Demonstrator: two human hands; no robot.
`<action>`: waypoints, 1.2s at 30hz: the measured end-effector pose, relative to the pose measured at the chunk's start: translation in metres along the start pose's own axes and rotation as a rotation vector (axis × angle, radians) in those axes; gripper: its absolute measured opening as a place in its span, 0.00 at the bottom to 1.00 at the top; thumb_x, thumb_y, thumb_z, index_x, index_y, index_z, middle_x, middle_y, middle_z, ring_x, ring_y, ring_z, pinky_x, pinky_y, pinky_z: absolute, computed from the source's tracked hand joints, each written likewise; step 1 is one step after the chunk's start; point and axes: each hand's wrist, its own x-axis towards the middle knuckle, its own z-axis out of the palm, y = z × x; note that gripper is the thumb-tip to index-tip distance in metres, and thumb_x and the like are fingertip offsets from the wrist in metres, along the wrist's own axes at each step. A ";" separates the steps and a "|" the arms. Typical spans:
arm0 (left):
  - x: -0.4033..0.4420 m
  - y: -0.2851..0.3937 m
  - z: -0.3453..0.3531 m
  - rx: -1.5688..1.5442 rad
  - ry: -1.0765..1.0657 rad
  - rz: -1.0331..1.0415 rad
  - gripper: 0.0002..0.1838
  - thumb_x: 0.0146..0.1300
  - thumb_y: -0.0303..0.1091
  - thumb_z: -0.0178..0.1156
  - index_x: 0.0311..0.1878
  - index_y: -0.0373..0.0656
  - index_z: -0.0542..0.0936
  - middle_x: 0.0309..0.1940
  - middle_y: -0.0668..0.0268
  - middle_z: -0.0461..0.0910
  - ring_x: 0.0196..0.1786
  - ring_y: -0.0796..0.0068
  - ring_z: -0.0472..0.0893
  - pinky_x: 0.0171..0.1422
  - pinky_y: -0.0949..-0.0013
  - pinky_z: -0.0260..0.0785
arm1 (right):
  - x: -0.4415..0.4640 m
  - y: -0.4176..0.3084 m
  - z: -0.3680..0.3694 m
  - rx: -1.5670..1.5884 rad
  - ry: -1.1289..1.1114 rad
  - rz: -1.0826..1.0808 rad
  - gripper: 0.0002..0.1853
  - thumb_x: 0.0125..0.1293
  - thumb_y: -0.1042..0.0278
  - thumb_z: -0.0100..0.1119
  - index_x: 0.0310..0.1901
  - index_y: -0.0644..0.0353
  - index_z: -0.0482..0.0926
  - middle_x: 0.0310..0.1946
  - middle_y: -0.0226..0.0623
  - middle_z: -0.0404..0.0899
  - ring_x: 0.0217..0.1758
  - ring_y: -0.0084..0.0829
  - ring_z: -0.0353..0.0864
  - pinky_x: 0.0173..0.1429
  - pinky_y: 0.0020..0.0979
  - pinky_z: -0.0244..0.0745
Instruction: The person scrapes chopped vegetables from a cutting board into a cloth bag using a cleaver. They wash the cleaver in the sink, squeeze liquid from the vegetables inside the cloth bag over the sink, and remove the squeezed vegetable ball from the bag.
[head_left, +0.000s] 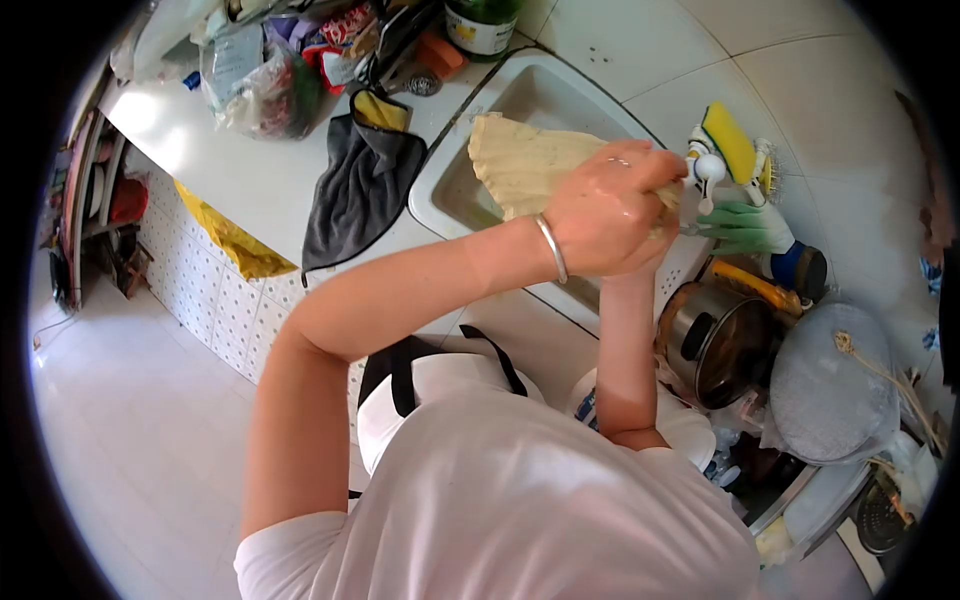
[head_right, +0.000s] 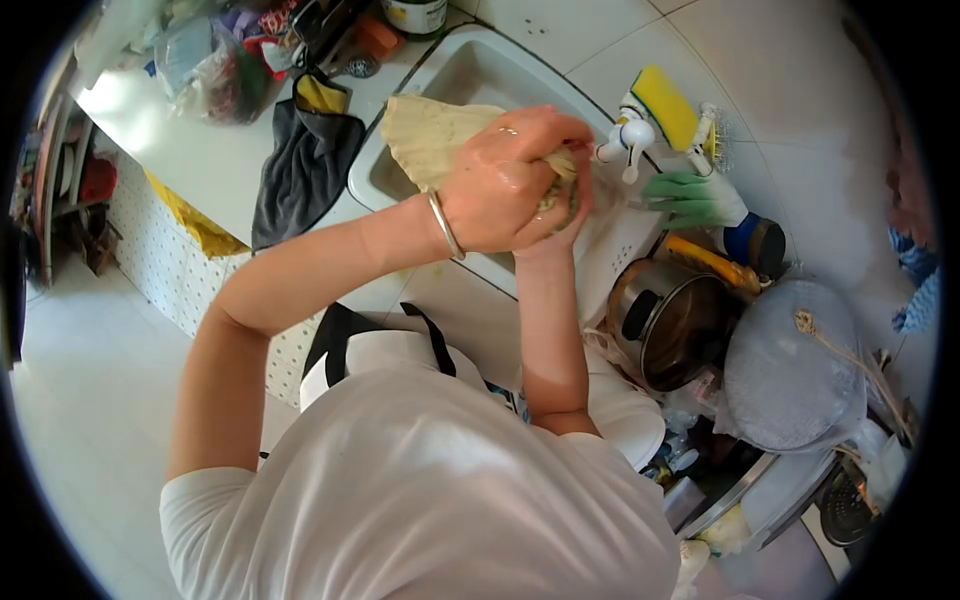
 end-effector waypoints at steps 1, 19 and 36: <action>0.002 0.001 0.002 -0.044 -0.036 0.038 0.07 0.43 0.28 0.58 0.24 0.33 0.80 0.48 0.60 0.76 0.45 0.65 0.79 0.62 0.54 0.68 | 0.001 -0.004 -0.004 -0.015 0.013 0.014 0.21 0.67 0.54 0.47 0.58 0.54 0.68 0.52 0.35 0.72 0.57 0.30 0.71 0.60 0.34 0.67; -0.029 0.004 0.025 -0.218 -0.290 0.212 0.08 0.40 0.33 0.61 0.24 0.40 0.81 0.36 0.64 0.71 0.37 0.64 0.77 0.42 0.62 0.72 | -0.055 -0.073 -0.031 -0.314 0.232 0.032 0.21 0.67 0.53 0.48 0.58 0.52 0.68 0.54 0.32 0.71 0.58 0.28 0.70 0.61 0.34 0.66; -0.038 0.032 0.036 -0.139 -0.123 0.483 0.06 0.39 0.36 0.60 0.19 0.46 0.80 0.33 0.66 0.69 0.36 0.67 0.74 0.45 0.62 0.68 | -0.081 -0.074 -0.021 -0.402 0.350 0.075 0.22 0.66 0.52 0.49 0.58 0.50 0.68 0.55 0.29 0.70 0.59 0.27 0.69 0.63 0.34 0.65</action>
